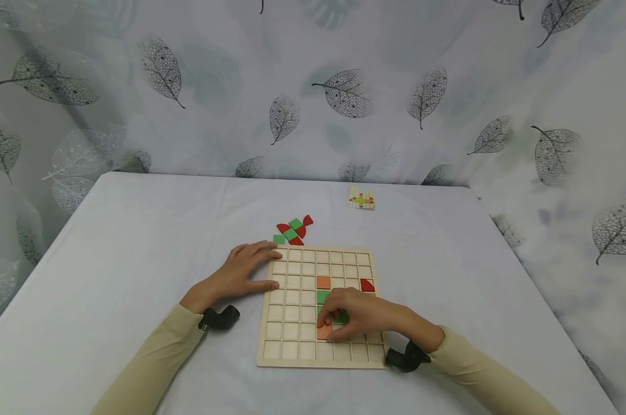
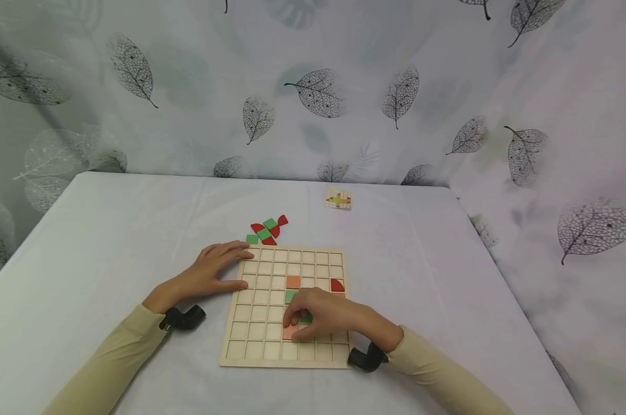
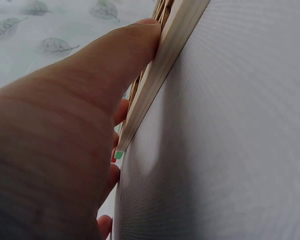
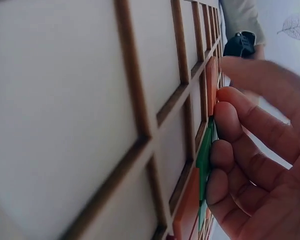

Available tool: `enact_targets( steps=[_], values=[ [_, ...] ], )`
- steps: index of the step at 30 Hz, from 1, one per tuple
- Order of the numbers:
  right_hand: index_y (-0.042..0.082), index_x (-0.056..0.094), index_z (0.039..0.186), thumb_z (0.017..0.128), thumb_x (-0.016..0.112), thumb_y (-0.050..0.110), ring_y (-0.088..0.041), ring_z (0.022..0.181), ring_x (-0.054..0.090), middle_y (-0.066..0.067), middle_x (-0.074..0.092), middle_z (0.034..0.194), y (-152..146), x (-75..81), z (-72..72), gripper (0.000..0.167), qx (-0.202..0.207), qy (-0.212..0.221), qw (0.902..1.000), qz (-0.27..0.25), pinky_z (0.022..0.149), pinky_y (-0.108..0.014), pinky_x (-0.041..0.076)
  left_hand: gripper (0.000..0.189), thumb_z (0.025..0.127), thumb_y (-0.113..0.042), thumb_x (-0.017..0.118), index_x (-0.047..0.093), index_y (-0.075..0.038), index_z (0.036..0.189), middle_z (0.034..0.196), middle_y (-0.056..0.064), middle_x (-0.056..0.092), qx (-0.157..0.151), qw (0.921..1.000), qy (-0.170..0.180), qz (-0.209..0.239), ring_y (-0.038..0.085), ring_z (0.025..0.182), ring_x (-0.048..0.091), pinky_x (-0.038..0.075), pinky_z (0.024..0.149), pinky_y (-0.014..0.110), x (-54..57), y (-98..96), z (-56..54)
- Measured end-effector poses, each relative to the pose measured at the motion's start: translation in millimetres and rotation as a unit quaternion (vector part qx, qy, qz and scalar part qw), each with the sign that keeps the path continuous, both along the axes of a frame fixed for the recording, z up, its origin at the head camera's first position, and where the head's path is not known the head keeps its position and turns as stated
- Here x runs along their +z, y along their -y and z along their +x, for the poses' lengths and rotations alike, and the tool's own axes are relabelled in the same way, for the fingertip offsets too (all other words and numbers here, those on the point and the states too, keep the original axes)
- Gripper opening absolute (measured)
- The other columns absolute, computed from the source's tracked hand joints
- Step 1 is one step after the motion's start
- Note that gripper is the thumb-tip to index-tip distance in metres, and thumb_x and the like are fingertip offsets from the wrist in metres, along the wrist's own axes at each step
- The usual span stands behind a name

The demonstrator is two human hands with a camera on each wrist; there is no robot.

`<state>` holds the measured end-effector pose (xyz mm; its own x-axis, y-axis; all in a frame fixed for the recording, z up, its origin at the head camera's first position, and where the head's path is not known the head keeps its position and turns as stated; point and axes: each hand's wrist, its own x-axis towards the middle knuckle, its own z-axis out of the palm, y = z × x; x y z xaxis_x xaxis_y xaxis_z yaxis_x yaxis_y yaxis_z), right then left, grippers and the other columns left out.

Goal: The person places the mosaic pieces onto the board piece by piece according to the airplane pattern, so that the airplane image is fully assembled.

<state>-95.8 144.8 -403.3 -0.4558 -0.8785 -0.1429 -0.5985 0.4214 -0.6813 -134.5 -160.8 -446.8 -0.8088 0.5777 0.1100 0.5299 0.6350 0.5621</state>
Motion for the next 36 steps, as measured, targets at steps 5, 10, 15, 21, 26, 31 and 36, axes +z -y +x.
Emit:
enact_targets(
  steps=[5,10,15,21,26,31,36],
  values=[
    [0.018,0.072,0.097,0.09,0.072,0.024,-0.007,0.08,0.053,0.014,0.057,0.082,2,1.3,-1.2,0.009,0.009,0.003,0.9998,-0.015,0.071,-0.019,0.047,0.06,0.085,-0.041,0.074,0.055,-0.017,0.136,0.15,0.008,0.041,0.001,1.0,0.003,0.001,0.027,0.139,0.035,0.016,0.111,0.055,-0.1,-0.2,0.8],
    [0.016,0.072,0.096,0.092,0.07,0.019,-0.007,0.076,0.054,0.012,0.057,0.083,5,0.1,-4.5,0.005,0.013,0.006,0.9992,-0.038,0.067,-0.019,0.048,0.06,0.084,-0.042,0.074,0.055,-0.018,0.136,0.15,0.008,0.041,0.003,1.0,0.005,-0.001,0.027,0.14,0.035,0.016,0.112,0.055,-0.1,-0.4,1.4],
    [0.014,0.072,0.097,0.093,0.069,0.017,-0.001,0.073,0.052,0.012,0.059,0.083,9,-1.9,-9.3,0.006,0.008,0.002,0.9987,-0.051,0.065,-0.019,0.048,0.06,0.085,-0.043,0.074,0.055,-0.018,0.136,0.15,0.007,0.041,0.006,1.0,0.006,-0.002,0.028,0.14,0.035,0.016,0.112,0.055,-0.3,0.0,1.7],
    [0.011,0.072,0.097,0.093,0.068,0.015,0.003,0.07,0.051,0.01,0.059,0.082,13,-3.9,-16.7,0.007,0.014,-0.008,0.9979,-0.063,0.062,-0.017,0.047,0.06,0.085,-0.043,0.073,0.055,-0.017,0.136,0.149,0.007,0.041,0.003,1.0,0.003,0.002,0.027,0.139,0.035,0.016,0.111,0.055,0.2,0.2,1.9],
    [0.008,0.072,0.097,0.093,0.067,0.012,0.001,0.071,0.053,0.007,0.062,0.083,14,-2.8,-22.5,0.007,0.012,-0.004,0.9971,-0.075,0.063,-0.018,0.049,0.06,0.085,-0.044,0.073,0.055,-0.017,0.135,0.149,0.007,0.041,0.003,1.0,0.002,0.002,0.027,0.139,0.035,0.016,0.111,0.055,0.2,0.4,1.5],
    [0.008,0.071,0.098,0.094,0.066,0.012,0.001,0.072,0.052,0.006,0.061,0.084,16,-2.5,-28.0,0.008,0.005,-0.01,0.9974,-0.072,0.064,-0.018,0.049,0.06,0.085,-0.043,0.073,0.055,-0.017,0.135,0.15,0.007,0.041,0.003,1.0,0.007,0.004,0.027,0.14,0.035,0.016,0.112,0.054,1.2,0.1,1.6],
    [0.01,0.071,0.098,0.094,0.066,0.013,0.001,0.073,0.052,0.007,0.061,0.084,19,-4.2,-34.2,0.008,-0.005,-0.013,0.9981,-0.061,0.064,-0.019,0.048,0.06,0.085,-0.044,0.073,0.055,-0.018,0.136,0.15,0.006,0.041,0.004,1.0,0.006,0.002,0.027,0.14,0.035,0.016,0.112,0.054,1.3,0.1,1.4]
  ],
)
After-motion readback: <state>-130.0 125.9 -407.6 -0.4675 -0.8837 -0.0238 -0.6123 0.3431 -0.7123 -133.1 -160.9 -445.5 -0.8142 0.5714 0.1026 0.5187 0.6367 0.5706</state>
